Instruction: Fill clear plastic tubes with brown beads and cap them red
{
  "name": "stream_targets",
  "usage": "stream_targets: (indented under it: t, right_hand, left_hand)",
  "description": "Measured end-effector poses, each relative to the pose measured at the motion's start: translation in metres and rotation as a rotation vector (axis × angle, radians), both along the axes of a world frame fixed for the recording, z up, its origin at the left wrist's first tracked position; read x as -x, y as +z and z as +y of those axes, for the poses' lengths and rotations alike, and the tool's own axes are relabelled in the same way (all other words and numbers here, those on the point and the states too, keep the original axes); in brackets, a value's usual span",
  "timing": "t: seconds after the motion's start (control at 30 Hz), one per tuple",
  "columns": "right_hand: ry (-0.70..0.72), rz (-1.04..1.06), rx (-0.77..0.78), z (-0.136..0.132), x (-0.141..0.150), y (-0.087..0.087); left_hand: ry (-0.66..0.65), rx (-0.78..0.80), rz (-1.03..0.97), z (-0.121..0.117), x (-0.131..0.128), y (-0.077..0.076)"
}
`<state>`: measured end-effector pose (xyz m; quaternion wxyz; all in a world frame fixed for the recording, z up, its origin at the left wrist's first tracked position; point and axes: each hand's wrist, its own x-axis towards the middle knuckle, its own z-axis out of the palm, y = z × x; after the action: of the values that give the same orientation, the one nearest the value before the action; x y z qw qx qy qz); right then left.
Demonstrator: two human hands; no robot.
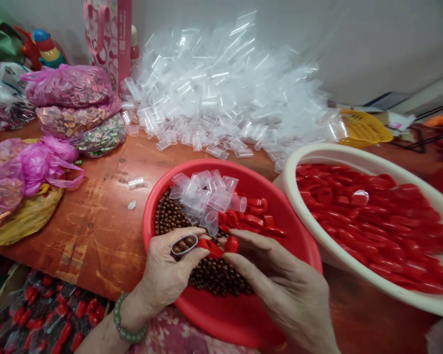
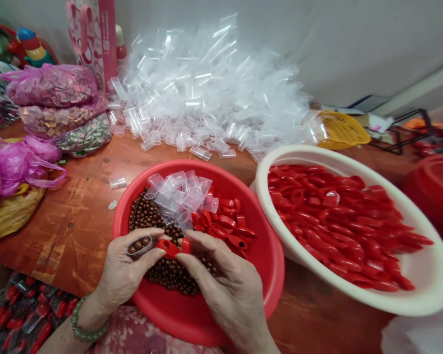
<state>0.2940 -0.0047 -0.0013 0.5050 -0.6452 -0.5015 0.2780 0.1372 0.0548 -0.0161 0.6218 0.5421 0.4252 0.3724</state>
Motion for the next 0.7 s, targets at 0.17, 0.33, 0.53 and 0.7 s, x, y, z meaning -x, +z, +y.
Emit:
stream_targets:
  t: [0.17,0.33,0.53,0.7]
  right_hand:
    - [0.201,-0.360,-0.240,0.006,0.005,0.004]
    - [0.297,-0.491,-0.257,0.006,0.003,0.004]
    - [0.284,-0.558,-0.282,0.000,0.006,-0.006]
    - [0.255,-0.615,-0.292,-0.001,0.012,-0.016]
  left_hand:
    - [0.024,-0.064,-0.026,0.000,0.000,0.000]
    - [0.046,-0.095,-0.029,0.000,0.001,0.002]
    - [0.039,-0.092,-0.073,-0.001,0.001,0.000]
    - [0.040,0.035,-0.116,-0.001,-0.001,0.000]
